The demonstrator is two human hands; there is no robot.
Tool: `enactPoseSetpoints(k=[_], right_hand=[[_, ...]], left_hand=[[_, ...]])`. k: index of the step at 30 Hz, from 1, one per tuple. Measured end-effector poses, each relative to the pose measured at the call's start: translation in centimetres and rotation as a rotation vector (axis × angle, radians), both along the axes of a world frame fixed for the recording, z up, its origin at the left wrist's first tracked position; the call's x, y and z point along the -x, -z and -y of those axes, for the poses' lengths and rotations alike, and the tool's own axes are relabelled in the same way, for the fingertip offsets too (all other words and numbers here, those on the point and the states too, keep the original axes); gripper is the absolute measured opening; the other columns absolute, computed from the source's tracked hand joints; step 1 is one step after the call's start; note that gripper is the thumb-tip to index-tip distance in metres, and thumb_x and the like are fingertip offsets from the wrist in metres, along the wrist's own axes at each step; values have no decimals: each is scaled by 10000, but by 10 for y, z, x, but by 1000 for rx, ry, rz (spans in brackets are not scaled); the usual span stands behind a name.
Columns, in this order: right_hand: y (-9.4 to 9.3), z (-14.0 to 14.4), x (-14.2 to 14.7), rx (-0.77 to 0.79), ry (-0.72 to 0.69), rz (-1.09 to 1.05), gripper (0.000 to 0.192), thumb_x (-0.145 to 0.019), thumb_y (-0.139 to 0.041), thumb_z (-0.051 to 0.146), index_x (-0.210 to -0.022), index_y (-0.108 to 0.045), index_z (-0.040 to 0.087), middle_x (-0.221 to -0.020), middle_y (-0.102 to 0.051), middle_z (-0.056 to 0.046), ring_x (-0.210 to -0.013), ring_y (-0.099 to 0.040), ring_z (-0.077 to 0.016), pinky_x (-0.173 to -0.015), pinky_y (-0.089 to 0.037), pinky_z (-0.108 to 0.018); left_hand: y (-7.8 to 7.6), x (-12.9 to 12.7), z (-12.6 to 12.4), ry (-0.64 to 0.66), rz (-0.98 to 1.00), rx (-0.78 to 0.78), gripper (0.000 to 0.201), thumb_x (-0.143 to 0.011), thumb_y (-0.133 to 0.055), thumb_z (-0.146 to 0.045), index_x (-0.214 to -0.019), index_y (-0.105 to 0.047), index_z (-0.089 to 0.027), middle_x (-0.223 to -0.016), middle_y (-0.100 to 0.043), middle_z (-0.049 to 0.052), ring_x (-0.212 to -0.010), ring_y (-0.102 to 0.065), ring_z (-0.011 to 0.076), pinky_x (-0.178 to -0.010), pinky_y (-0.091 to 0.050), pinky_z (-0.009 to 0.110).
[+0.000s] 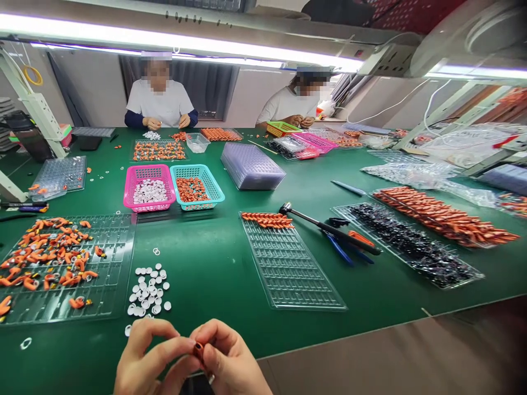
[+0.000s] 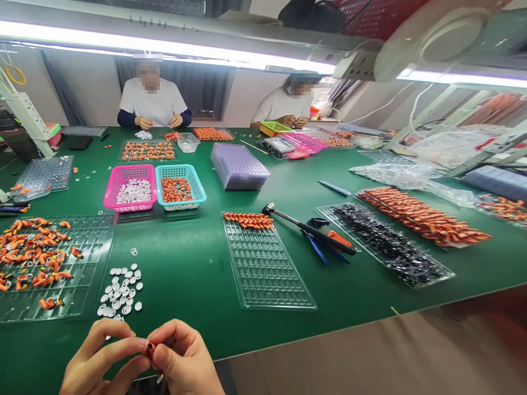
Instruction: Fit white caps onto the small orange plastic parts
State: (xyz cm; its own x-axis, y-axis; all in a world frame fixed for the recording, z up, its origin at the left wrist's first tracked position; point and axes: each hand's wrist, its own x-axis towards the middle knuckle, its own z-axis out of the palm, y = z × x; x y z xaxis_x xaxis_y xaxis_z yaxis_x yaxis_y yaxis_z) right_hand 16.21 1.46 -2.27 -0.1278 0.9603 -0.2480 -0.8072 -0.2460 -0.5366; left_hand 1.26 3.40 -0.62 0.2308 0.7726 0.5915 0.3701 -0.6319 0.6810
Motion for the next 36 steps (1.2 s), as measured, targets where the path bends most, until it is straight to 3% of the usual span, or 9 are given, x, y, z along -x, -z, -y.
enactPoseSetpoints(k=[6,12,17,20,24,30,33,36], right_hand=[[7,-1,1,-15,-50,-37,250,-613,-941,305,-731,-756,184,-724,-746,-16,-658,-647,-117,-633,-483,-201],[7,-1,1,-52,-39,-27,237,-626,-935,306,-712,-748,189,-728,-737,-7,-676,-631,-116,-649,-473,-203],[0,1,1,30,-74,-91,246,-656,-921,305,-738,-735,169,-767,-750,-24,-693,-651,-109,-654,-468,-188],[-1,2,1,33,-81,-123,246,-668,-915,295,-742,-720,165,-763,-740,-20,-667,-637,-100,-647,-460,-187],[2,1,1,-11,-70,-115,220,-688,-905,285,-743,-726,169,-771,-731,-14,-681,-625,-94,-655,-460,-182],[7,0,-5,-168,-21,81,140,-752,-862,275,-794,-762,188,-819,-714,-7,-777,-625,-106,-716,-476,-191],[2,-1,-11,-216,-32,145,106,-788,-831,211,-854,-748,207,-849,-713,-2,-770,-637,-102,-706,-485,-195],[-2,-4,-15,-198,-71,125,170,-752,-851,161,-838,-708,196,-827,-702,9,-734,-629,-91,-680,-485,-191]], left_hand=[[1,2,-3,-4,-24,80,159,-887,-685,-393,-976,-735,-271,-851,-636,22,-730,-650,170,-671,-556,261],[0,-1,-2,1,-32,66,169,-902,-662,-402,-949,-730,-254,-829,-631,21,-728,-634,170,-651,-538,255],[-6,3,-5,59,-123,-83,111,-866,-723,-213,-971,-686,-220,-812,-635,13,-726,-613,169,-652,-516,264],[-8,2,-3,16,-156,-182,142,-851,-708,-99,-948,-690,-201,-785,-642,13,-720,-586,178,-689,-466,320],[-6,3,-2,31,-175,-211,151,-856,-687,-73,-948,-690,-194,-803,-651,18,-737,-580,180,-700,-447,328],[1,6,-8,138,-144,9,264,-915,-661,-180,-1176,-651,-221,-942,-640,31,-837,-642,157,-746,-536,232],[4,6,-10,229,-84,147,283,-944,-627,-236,-1222,-644,-282,-944,-639,17,-830,-657,140,-721,-547,193],[8,6,-10,239,-2,180,262,-977,-567,-241,-1211,-662,-311,-921,-623,15,-814,-648,136,-708,-544,192]])
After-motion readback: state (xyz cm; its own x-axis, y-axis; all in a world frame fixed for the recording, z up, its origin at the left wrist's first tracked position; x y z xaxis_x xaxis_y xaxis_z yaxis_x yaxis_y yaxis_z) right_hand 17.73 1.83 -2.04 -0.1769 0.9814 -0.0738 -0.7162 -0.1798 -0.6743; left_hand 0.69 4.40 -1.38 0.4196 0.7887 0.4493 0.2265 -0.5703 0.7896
